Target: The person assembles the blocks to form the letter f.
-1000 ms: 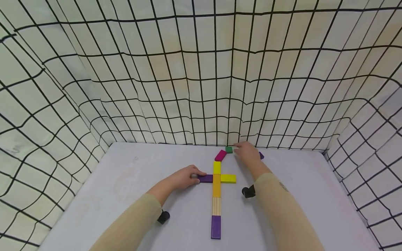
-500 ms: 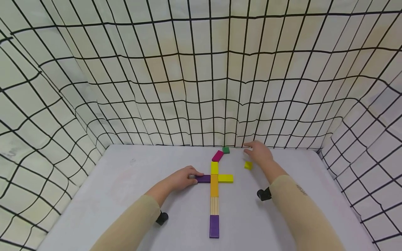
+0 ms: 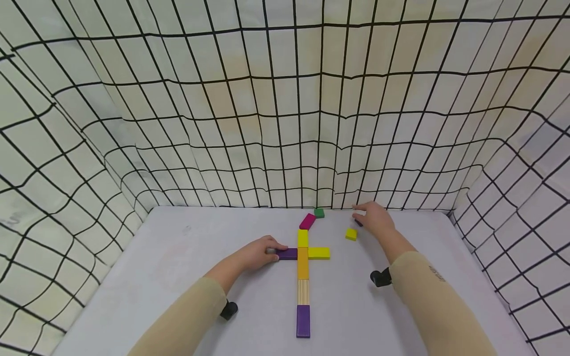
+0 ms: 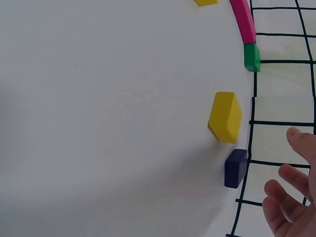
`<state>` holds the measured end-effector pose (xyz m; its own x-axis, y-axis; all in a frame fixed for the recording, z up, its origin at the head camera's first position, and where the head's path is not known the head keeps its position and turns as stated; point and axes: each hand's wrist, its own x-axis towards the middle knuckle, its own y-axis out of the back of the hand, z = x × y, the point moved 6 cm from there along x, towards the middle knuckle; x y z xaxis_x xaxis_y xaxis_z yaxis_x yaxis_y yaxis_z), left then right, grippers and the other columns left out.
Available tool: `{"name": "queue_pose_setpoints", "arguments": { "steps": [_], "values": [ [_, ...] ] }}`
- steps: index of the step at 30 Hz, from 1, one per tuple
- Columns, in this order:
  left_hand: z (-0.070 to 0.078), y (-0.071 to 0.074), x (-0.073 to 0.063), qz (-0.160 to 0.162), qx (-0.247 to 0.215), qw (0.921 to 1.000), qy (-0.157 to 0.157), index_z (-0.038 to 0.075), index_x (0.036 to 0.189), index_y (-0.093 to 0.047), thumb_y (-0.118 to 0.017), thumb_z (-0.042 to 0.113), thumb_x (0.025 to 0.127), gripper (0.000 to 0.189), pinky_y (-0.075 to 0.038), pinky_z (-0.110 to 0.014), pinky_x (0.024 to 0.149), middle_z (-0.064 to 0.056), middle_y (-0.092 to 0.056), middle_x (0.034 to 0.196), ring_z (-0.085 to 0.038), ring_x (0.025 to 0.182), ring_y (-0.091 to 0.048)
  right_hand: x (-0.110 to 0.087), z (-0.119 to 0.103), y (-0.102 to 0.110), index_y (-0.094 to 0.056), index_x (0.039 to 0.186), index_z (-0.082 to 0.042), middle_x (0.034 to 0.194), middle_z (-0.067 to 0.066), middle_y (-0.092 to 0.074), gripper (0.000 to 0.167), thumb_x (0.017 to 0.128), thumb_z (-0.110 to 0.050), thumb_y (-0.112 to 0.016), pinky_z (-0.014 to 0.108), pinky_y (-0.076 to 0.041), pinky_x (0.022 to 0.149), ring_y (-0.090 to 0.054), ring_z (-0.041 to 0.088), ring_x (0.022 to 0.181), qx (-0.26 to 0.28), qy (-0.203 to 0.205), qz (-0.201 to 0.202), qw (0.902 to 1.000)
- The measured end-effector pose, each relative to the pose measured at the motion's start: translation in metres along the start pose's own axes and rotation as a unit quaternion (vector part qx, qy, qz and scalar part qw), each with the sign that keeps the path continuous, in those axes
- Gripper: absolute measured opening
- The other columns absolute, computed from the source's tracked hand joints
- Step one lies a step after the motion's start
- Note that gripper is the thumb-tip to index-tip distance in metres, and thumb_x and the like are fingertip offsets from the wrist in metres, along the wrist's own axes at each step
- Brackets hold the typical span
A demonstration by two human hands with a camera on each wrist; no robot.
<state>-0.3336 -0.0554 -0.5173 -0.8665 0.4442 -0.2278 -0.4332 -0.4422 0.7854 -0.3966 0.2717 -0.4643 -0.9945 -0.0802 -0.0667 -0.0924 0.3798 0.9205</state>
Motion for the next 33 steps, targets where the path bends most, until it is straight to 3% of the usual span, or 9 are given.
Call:
{"name": "queue_pose_setpoints", "arguments": {
  "steps": [13, 22, 33],
  "values": [
    [-0.002, -0.002, 0.001, -0.002, -0.002, 1.0000, -0.003, 0.032, 0.129, -0.068, -0.065, 0.021, 0.097, 0.034, -0.039, -0.044, 0.109, 0.004, -0.057, 0.122, -0.021, 0.119, -0.053, 0.001, 0.031, -0.028, -0.053, 0.141, -0.004, 0.140, 0.031, -0.047, 0.049, 0.099, -0.029, -0.061, 0.060, -0.036, 0.105, -0.043, 0.048, 0.127, 0.032, -0.061, -0.025, 0.9973],
    [-0.006, -0.002, 0.003, 0.000, -0.003, 1.0000, -0.007, 0.034, 0.129, -0.067, -0.065, 0.023, 0.097, 0.034, -0.040, -0.043, 0.109, 0.007, -0.057, 0.119, -0.018, 0.117, -0.053, 0.002, 0.035, -0.034, -0.050, 0.142, 0.000, 0.142, 0.031, -0.046, 0.048, 0.101, -0.025, -0.055, 0.060, -0.035, 0.107, -0.042, 0.049, 0.130, 0.044, -0.072, -0.014, 0.9964],
    [-0.004, -0.002, 0.002, -0.006, -0.007, 1.0000, -0.002, 0.034, 0.129, -0.067, -0.065, 0.024, 0.097, 0.033, -0.040, -0.043, 0.109, 0.007, -0.056, 0.119, -0.018, 0.117, -0.053, 0.005, 0.034, -0.032, -0.052, 0.140, 0.003, 0.139, 0.030, -0.050, 0.047, 0.100, -0.022, -0.058, 0.058, -0.037, 0.105, -0.046, 0.046, 0.126, 0.049, -0.078, -0.018, 0.9956]
  ]
}}
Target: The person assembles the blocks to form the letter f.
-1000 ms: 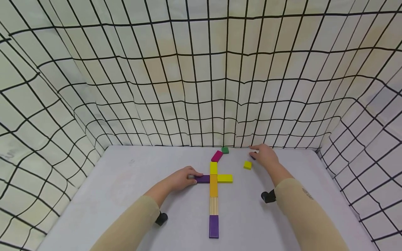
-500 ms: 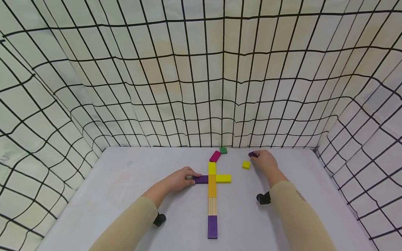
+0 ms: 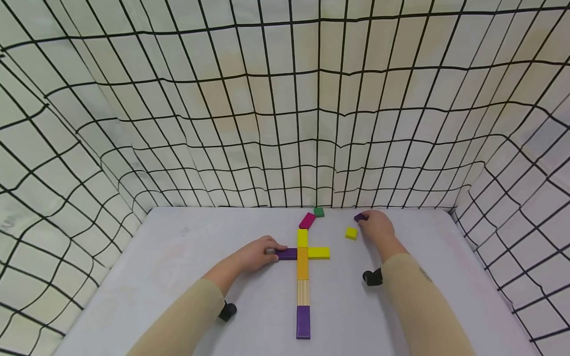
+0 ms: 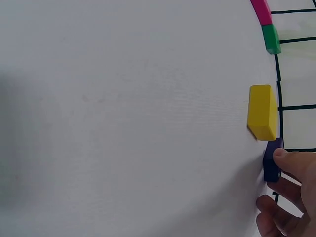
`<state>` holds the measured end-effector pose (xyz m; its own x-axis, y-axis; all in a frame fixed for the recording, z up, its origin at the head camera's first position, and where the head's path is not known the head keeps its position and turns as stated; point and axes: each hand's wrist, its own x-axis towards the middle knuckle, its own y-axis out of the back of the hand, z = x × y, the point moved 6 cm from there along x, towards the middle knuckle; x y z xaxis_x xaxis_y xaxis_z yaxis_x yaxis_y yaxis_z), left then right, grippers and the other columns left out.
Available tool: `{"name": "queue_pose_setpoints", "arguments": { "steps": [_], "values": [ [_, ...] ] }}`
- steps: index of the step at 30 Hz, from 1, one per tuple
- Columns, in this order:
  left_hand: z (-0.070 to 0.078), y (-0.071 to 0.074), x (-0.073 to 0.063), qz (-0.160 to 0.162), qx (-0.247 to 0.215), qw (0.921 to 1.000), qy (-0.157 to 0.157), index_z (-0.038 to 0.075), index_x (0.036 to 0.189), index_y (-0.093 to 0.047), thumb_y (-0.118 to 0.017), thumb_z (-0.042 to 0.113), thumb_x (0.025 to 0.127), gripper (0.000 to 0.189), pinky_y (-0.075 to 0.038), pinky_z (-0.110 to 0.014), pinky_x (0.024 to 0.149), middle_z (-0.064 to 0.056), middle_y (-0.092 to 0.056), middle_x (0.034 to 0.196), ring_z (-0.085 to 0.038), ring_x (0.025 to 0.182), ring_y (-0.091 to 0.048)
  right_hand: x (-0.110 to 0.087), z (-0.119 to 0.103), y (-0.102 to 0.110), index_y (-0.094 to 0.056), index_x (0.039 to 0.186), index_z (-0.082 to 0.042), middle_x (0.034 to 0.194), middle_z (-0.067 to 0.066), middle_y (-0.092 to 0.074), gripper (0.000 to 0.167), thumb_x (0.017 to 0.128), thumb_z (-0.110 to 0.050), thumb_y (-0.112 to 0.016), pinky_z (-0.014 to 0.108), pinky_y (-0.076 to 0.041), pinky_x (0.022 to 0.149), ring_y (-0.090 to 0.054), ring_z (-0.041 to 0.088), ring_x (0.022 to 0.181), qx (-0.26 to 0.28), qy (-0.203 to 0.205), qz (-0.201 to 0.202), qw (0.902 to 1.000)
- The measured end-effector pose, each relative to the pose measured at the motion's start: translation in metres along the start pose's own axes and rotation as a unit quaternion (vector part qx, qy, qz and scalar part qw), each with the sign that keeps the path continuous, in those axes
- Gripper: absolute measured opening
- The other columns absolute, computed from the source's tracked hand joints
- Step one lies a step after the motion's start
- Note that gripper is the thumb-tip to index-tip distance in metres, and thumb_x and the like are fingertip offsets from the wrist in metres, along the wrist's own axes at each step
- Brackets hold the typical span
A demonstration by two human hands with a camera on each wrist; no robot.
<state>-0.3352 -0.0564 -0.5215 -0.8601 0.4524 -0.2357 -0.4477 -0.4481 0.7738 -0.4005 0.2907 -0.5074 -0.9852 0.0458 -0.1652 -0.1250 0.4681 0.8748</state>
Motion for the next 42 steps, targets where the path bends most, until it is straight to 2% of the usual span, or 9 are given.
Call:
{"name": "queue_pose_setpoints", "arguments": {
  "steps": [12, 17, 24, 33, 42],
  "values": [
    [0.000, -0.003, 0.000, -0.002, 0.005, 1.0000, 0.003, 0.036, 0.129, -0.067, -0.064, 0.025, 0.097, 0.034, -0.039, -0.044, 0.109, 0.006, -0.056, 0.122, -0.019, 0.119, -0.052, 0.006, -0.020, -0.001, -0.058, 0.135, -0.001, 0.137, 0.028, -0.052, 0.041, 0.098, -0.017, -0.060, 0.058, -0.038, 0.104, -0.047, 0.047, 0.124, -0.029, 0.031, -0.027, 0.9988],
    [0.000, -0.004, 0.000, -0.001, 0.003, 1.0000, 0.001, 0.036, 0.129, -0.067, -0.065, 0.025, 0.097, 0.033, -0.040, -0.043, 0.109, 0.007, -0.056, 0.121, -0.019, 0.119, -0.052, 0.014, -0.027, -0.009, -0.058, 0.137, -0.004, 0.139, 0.027, -0.051, 0.041, 0.099, -0.019, -0.060, 0.058, -0.037, 0.106, -0.046, 0.046, 0.126, -0.040, 0.031, -0.038, 0.9980],
    [0.002, -0.002, -0.002, 0.002, 0.006, 1.0000, 0.004, 0.035, 0.129, -0.067, -0.064, 0.025, 0.097, 0.034, -0.039, -0.043, 0.109, 0.007, -0.055, 0.121, -0.018, 0.119, -0.052, 0.019, -0.042, -0.016, -0.059, 0.137, -0.006, 0.139, 0.025, -0.052, 0.042, 0.098, -0.021, -0.063, 0.055, -0.040, 0.104, -0.051, 0.040, 0.117, -0.038, 0.025, -0.056, 0.9974],
    [0.001, 0.000, -0.003, 0.002, 0.004, 1.0000, 0.004, 0.035, 0.129, -0.067, -0.064, 0.025, 0.097, 0.034, -0.040, -0.042, 0.108, 0.008, -0.056, 0.119, -0.017, 0.117, -0.053, 0.023, -0.056, -0.023, -0.060, 0.137, -0.009, 0.138, 0.023, -0.053, 0.039, 0.099, -0.020, -0.061, 0.055, -0.039, 0.106, -0.050, 0.040, 0.120, -0.031, 0.042, -0.043, 0.9977],
    [0.001, 0.002, -0.003, 0.005, 0.012, 0.9999, -0.001, 0.034, 0.129, -0.067, -0.065, 0.025, 0.097, 0.033, -0.041, -0.040, 0.107, 0.008, -0.056, 0.119, -0.016, 0.115, -0.053, 0.019, -0.077, -0.026, -0.060, 0.136, -0.008, 0.135, 0.022, -0.056, 0.038, 0.100, -0.018, -0.059, 0.055, -0.038, 0.106, -0.051, 0.040, 0.122, -0.043, 0.058, -0.020, 0.9972]
  ]
}}
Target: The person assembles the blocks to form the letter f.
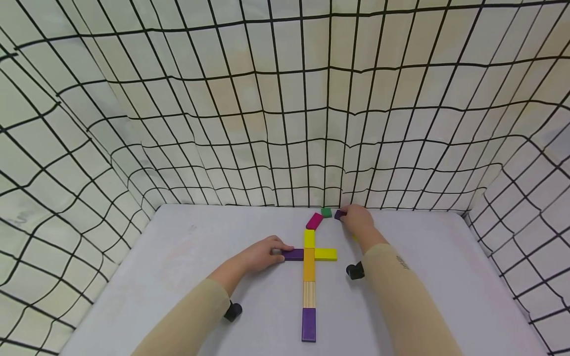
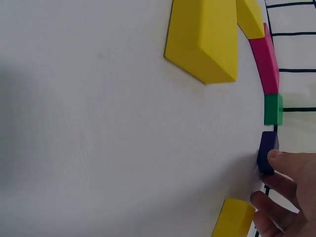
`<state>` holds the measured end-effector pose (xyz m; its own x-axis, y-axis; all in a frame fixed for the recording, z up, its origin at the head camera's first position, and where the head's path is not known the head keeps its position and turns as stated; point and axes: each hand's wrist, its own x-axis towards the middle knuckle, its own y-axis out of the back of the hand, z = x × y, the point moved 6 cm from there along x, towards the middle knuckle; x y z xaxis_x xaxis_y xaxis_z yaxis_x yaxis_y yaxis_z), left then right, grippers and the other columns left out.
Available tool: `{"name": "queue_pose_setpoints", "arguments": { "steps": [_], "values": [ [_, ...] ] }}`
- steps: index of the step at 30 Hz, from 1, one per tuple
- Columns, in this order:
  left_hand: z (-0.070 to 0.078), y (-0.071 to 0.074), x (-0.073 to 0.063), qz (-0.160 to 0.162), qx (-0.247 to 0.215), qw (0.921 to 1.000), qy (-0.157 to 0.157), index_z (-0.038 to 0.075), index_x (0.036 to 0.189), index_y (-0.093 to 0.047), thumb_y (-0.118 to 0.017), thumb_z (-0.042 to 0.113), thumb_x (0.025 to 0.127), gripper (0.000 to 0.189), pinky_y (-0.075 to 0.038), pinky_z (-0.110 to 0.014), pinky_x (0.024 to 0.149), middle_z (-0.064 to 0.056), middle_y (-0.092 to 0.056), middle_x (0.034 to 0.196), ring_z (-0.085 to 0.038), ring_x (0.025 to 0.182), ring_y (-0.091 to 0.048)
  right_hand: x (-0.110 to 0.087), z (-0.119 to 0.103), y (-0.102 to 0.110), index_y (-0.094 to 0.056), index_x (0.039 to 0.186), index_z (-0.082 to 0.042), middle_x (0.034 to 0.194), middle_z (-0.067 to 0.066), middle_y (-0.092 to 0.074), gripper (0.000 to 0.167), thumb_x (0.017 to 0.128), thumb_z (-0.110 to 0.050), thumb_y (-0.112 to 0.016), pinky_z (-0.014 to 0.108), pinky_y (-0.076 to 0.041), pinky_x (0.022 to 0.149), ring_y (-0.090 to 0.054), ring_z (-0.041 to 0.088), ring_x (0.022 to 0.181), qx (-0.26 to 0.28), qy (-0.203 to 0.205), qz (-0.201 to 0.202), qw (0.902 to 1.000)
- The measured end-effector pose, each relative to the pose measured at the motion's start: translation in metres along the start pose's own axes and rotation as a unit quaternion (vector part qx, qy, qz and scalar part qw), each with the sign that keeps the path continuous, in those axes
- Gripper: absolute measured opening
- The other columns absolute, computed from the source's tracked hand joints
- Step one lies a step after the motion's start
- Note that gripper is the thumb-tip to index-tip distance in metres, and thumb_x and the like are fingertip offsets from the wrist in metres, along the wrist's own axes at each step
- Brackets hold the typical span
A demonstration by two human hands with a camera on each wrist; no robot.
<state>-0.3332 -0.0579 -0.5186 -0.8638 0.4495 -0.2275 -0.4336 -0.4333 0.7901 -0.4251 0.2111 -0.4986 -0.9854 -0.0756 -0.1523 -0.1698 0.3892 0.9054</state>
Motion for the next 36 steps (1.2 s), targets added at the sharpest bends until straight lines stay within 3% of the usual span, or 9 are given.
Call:
{"name": "queue_pose_setpoints", "arguments": {
  "steps": [16, 36],
  "values": [
    [-0.0011, -0.0013, 0.0026, -0.004, 0.003, 1.0000, 0.001, 0.034, 0.129, -0.067, -0.064, 0.024, 0.098, 0.033, -0.041, -0.039, 0.108, 0.006, -0.056, 0.120, -0.016, 0.114, -0.053, 0.0023, -0.0024, -0.0046, -0.060, 0.136, -0.007, 0.136, 0.021, -0.056, 0.037, 0.101, -0.019, -0.058, 0.054, -0.040, 0.106, -0.051, 0.039, 0.121, 0.019, -0.017, 0.021, 0.9995],
    [-0.0013, -0.0008, 0.0023, -0.002, -0.001, 1.0000, 0.006, 0.035, 0.129, -0.068, -0.065, 0.025, 0.097, 0.033, -0.041, -0.040, 0.107, 0.007, -0.056, 0.120, -0.016, 0.114, -0.053, 0.0048, 0.0001, -0.0081, -0.057, 0.139, -0.010, 0.140, 0.020, -0.053, 0.039, 0.102, -0.020, -0.055, 0.055, -0.039, 0.106, -0.051, 0.039, 0.122, 0.027, -0.032, 0.011, 0.9991]
  ]
}}
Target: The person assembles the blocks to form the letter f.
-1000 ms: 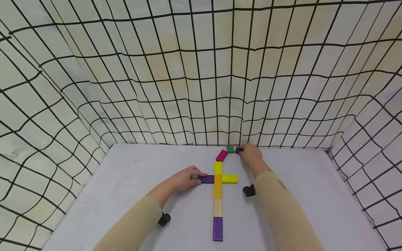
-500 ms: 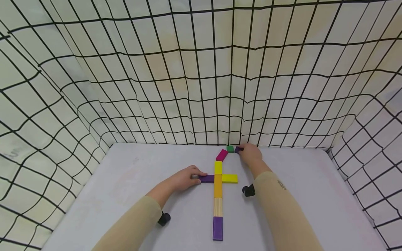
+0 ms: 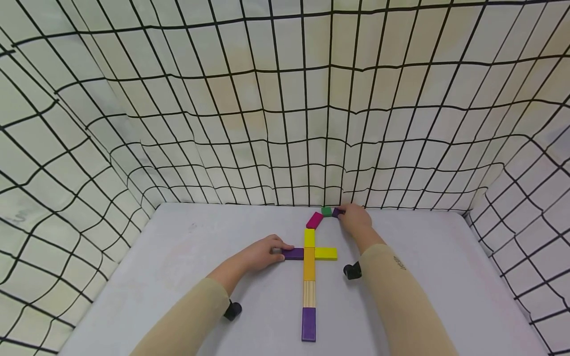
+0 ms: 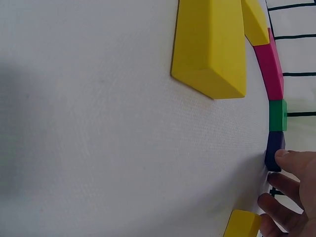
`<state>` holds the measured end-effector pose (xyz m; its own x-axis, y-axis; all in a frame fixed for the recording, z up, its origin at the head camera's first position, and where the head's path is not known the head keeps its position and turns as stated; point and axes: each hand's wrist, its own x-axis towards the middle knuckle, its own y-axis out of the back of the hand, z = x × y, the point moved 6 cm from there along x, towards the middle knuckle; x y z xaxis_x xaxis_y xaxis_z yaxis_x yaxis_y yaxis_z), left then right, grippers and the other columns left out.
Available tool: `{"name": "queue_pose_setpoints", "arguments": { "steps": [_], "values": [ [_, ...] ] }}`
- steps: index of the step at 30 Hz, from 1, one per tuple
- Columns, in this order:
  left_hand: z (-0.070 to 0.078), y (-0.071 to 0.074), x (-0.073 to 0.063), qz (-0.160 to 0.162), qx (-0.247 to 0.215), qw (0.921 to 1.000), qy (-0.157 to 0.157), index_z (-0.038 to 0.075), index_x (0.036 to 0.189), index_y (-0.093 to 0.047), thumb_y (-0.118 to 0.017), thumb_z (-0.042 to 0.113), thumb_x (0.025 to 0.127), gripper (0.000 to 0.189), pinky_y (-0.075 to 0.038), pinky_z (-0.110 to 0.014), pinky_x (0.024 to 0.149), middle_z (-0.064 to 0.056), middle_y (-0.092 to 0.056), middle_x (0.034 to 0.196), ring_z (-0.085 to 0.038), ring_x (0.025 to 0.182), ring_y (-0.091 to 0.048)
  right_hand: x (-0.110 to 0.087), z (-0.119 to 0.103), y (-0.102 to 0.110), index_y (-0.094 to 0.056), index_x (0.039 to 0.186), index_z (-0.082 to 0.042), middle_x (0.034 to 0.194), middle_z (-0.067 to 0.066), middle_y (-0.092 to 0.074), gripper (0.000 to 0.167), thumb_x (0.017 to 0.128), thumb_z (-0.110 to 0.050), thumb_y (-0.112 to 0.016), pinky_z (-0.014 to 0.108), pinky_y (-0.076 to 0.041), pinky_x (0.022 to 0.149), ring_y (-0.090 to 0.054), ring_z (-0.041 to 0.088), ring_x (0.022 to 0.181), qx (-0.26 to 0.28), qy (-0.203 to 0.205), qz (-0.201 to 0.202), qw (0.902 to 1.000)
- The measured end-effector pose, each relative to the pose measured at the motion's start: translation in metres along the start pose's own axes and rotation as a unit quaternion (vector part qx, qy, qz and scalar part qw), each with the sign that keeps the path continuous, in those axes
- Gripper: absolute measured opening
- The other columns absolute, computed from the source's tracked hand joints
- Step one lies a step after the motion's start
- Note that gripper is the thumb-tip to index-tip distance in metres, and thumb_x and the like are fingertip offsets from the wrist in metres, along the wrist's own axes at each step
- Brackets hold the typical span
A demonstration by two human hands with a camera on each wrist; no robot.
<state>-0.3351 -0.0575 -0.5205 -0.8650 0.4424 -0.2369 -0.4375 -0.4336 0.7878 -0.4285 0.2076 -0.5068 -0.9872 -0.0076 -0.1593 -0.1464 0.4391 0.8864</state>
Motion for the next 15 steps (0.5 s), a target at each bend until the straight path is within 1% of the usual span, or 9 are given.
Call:
{"name": "queue_pose_setpoints", "arguments": {
  "steps": [8, 15],
  "values": [
    [-0.0005, -0.0003, 0.0000, 0.001, -0.001, 1.0000, 0.000, 0.035, 0.129, -0.067, -0.065, 0.025, 0.097, 0.033, -0.041, -0.040, 0.108, 0.007, -0.056, 0.121, -0.016, 0.115, -0.053, 0.0017, 0.0022, -0.0023, -0.055, 0.143, -0.013, 0.143, 0.021, -0.051, 0.041, 0.102, -0.021, -0.053, 0.056, -0.039, 0.106, -0.049, 0.041, 0.125, -0.012, 0.000, -0.009, 0.9999],
    [-0.0012, -0.0008, 0.0001, 0.000, -0.002, 1.0000, 0.002, 0.035, 0.129, -0.067, -0.064, 0.025, 0.098, 0.033, -0.041, -0.040, 0.108, 0.007, -0.056, 0.121, -0.016, 0.115, -0.053, 0.0024, 0.0020, -0.0030, -0.055, 0.143, -0.012, 0.138, 0.021, -0.055, 0.043, 0.101, -0.023, -0.056, 0.054, -0.042, 0.104, -0.051, 0.039, 0.121, -0.015, 0.014, -0.005, 0.9998]
  ]
}}
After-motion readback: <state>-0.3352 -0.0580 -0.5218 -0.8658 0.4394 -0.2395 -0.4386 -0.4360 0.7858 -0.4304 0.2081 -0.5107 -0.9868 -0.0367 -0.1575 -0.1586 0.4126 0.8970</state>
